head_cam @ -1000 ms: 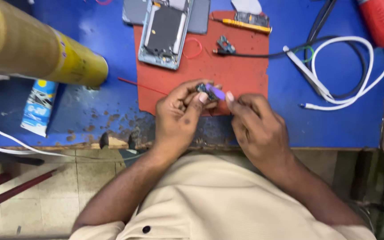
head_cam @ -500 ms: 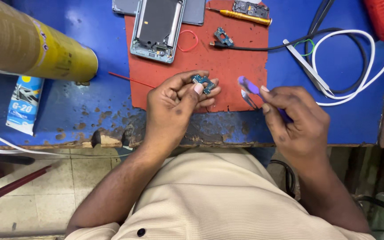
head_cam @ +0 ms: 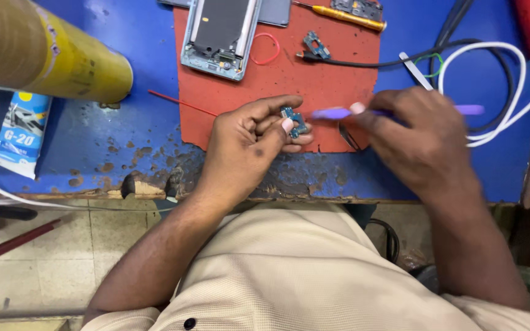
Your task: The person cleans a small electronic component with a brush, then uses tweezers to place it into a disassembled smartphone chassis. The person then connects a ribbon cable to the motherboard and secures the component with a metal bracket.
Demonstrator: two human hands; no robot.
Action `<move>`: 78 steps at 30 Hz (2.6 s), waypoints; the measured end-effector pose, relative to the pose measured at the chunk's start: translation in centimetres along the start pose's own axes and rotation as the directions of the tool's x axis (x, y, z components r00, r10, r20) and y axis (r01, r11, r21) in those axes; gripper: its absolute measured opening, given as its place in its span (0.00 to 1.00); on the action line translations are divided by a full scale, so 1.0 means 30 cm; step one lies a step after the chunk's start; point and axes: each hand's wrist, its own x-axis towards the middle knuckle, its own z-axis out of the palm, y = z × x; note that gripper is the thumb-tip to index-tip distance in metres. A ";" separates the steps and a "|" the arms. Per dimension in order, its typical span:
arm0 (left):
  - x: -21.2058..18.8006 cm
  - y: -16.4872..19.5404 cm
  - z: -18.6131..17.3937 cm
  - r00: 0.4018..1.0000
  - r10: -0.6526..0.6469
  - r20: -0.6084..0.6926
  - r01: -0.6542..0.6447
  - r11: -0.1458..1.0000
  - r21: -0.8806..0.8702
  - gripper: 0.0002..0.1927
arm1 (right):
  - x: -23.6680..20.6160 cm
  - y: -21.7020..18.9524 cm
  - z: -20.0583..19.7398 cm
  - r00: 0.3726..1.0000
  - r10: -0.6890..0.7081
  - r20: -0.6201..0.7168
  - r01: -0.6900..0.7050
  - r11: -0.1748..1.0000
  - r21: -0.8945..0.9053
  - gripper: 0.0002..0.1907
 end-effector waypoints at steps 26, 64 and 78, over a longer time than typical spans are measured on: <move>-0.005 -0.030 0.007 0.994 0.094 -0.059 -0.095 0.995 -0.015 0.14 | -0.043 -0.235 0.065 0.921 0.382 -0.080 -0.360 0.911 0.202 0.09; -0.028 -0.020 0.062 0.976 0.150 -0.160 -0.146 0.989 0.035 0.11 | -0.022 -0.253 0.013 0.966 0.250 -0.068 -0.234 0.955 0.184 0.19; -0.034 -0.023 0.047 0.980 0.105 -0.168 -0.113 0.993 -0.035 0.11 | -0.002 -0.269 0.040 0.958 0.276 -0.081 -0.253 0.942 0.221 0.17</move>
